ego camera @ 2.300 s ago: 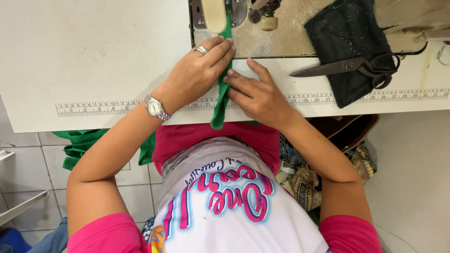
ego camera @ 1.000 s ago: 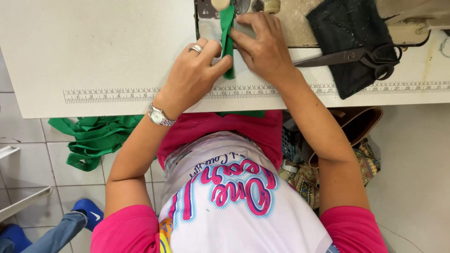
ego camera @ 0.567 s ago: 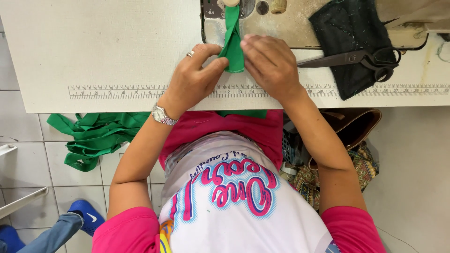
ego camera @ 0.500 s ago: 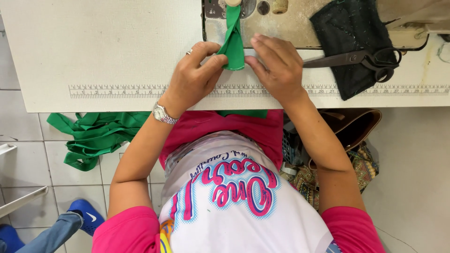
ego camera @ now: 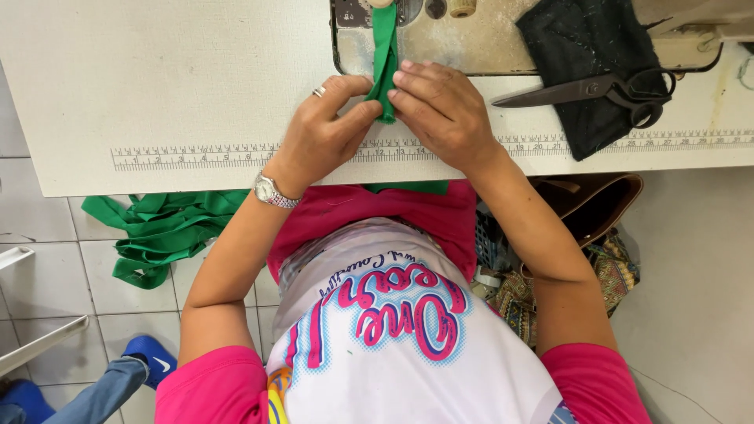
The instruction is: A person is using an industrial sewing machine to process long green fabric strips, aligning them carefully before feeding them under the needle.
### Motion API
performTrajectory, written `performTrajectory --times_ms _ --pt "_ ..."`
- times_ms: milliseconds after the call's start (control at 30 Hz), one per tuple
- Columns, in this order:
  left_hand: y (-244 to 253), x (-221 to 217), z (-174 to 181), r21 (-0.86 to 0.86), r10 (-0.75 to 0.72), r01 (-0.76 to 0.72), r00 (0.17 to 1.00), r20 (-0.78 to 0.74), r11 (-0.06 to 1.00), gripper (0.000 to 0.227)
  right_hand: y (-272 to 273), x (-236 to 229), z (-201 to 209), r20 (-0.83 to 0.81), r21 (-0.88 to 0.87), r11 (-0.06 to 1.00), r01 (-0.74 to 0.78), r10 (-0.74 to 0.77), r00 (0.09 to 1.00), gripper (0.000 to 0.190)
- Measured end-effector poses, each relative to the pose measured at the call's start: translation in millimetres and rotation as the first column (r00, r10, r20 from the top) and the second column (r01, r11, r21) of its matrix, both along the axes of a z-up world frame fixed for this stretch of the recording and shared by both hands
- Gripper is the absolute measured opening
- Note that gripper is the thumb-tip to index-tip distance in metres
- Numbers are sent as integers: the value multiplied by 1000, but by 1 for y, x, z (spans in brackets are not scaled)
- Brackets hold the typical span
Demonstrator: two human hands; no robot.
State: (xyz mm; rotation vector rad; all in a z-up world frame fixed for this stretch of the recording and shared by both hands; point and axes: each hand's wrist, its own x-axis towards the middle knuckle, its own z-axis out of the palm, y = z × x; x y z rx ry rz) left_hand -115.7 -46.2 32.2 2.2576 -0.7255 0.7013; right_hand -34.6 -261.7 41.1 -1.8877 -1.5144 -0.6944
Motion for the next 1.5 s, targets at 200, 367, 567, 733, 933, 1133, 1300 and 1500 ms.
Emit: performTrajectory --times_ms 200,367,567,733,933,1133,1300,1500 --pt "-5 3 3 90 -55 51 997 47 995 16 -2 -2 -1 -24 -135 990 -50 47 999 10" --pt "-10 4 4 169 -115 107 993 35 980 16 -6 -13 6 68 -250 967 43 -27 997 8" --pt "-17 3 -28 148 17 -21 1000 24 989 20 -14 -28 -30 56 -105 989 100 -95 994 16" --pt "-9 -2 -27 114 -12 19 998 -66 993 16 -17 -29 -37 57 -111 987 117 -112 992 17" --pt "-11 -4 -19 61 -36 41 996 -79 997 9 -19 -29 -42 46 -96 991 93 -88 995 16" --pt "-13 -3 -17 118 -24 29 999 -48 993 12 -16 -31 -33 53 -100 992 77 -72 996 14" --pt "-5 13 -18 219 -10 19 999 -43 976 13 -17 -30 -22 71 -113 989 93 -85 994 12" --pt "18 62 4 313 -178 146 981 76 938 17 -13 -29 3 63 -204 977 53 -41 997 9"
